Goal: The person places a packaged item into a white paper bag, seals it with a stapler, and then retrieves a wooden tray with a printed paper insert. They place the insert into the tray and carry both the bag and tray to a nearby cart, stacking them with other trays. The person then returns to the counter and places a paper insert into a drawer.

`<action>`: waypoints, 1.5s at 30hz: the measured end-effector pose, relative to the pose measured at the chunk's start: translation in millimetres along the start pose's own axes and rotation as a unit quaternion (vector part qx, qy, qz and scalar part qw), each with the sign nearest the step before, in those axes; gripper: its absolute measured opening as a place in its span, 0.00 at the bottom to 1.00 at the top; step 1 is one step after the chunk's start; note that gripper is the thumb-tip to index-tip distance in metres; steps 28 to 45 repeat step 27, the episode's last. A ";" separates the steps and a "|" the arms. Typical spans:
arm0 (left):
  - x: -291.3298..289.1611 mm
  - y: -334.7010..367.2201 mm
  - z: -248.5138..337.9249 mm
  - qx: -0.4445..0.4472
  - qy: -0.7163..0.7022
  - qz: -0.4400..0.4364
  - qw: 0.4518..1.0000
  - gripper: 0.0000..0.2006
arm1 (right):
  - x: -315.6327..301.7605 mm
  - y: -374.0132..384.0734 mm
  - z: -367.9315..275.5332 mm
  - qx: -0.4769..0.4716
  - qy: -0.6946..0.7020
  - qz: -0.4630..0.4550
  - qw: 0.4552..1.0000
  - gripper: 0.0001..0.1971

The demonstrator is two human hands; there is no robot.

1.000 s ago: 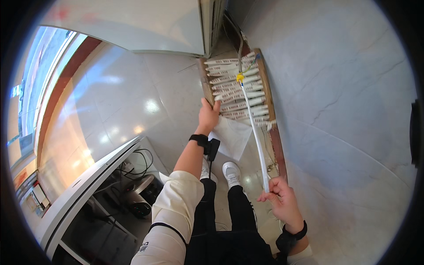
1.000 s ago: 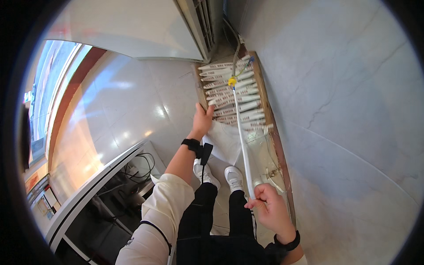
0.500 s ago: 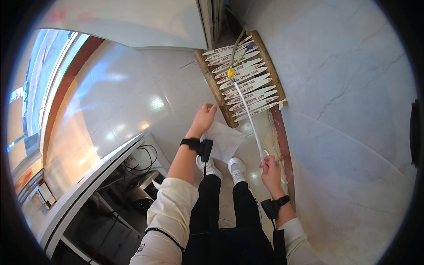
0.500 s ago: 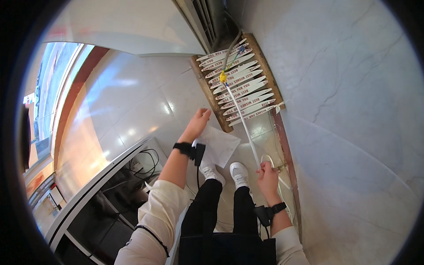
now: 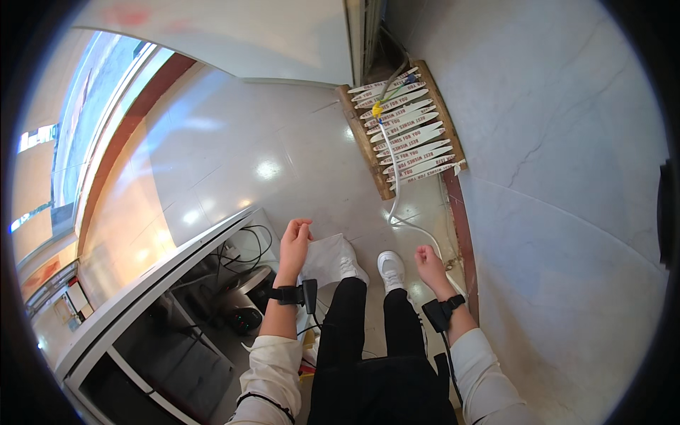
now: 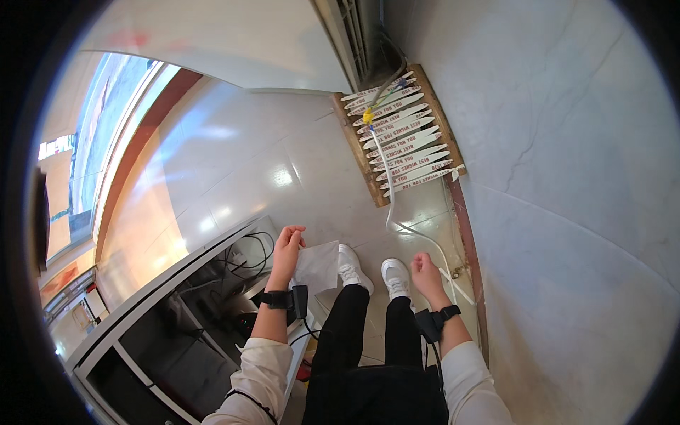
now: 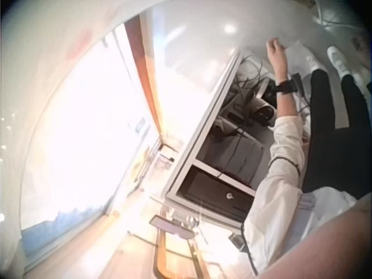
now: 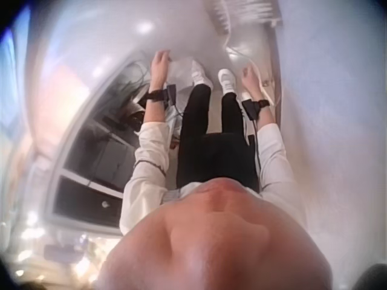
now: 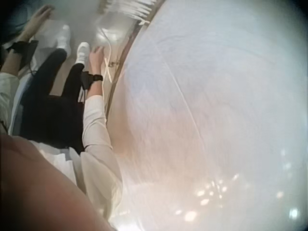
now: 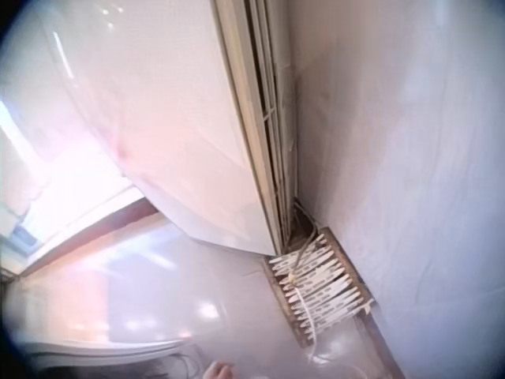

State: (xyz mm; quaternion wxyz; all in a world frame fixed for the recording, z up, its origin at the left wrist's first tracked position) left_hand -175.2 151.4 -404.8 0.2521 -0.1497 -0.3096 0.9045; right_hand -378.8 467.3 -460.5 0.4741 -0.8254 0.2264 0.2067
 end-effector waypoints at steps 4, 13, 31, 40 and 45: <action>-7.4 -25.5 41.8 0.025 -0.035 0.003 0.999 0.08 | 10.8 -32.0 5.0 0.014 0.008 -0.050 0.999 0.09; -37.3 -142.0 189.0 0.132 -0.059 0.013 0.989 0.08 | -25.4 -150.1 54.5 0.014 -0.096 -0.081 0.992 0.10; -61.9 -412.1 325.1 0.239 0.056 0.044 0.969 0.08 | -84.6 -238.7 121.7 -0.074 -0.171 -0.149 0.971 0.13; -61.9 -412.1 325.1 0.239 0.056 0.044 0.969 0.08 | -84.6 -238.7 121.7 -0.074 -0.171 -0.149 0.971 0.13; -61.9 -412.1 325.1 0.239 0.056 0.044 0.969 0.08 | -84.6 -238.7 121.7 -0.074 -0.171 -0.149 0.971 0.13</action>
Point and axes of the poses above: each hand's wrist, its own y-axis towards the middle knuckle, its own x-axis out of the palm, z = x × y, the point moved 9 cm from there along y, towards the middle knuckle, and after that the axes turned 9 degrees about -y, right-handed, at the moved point
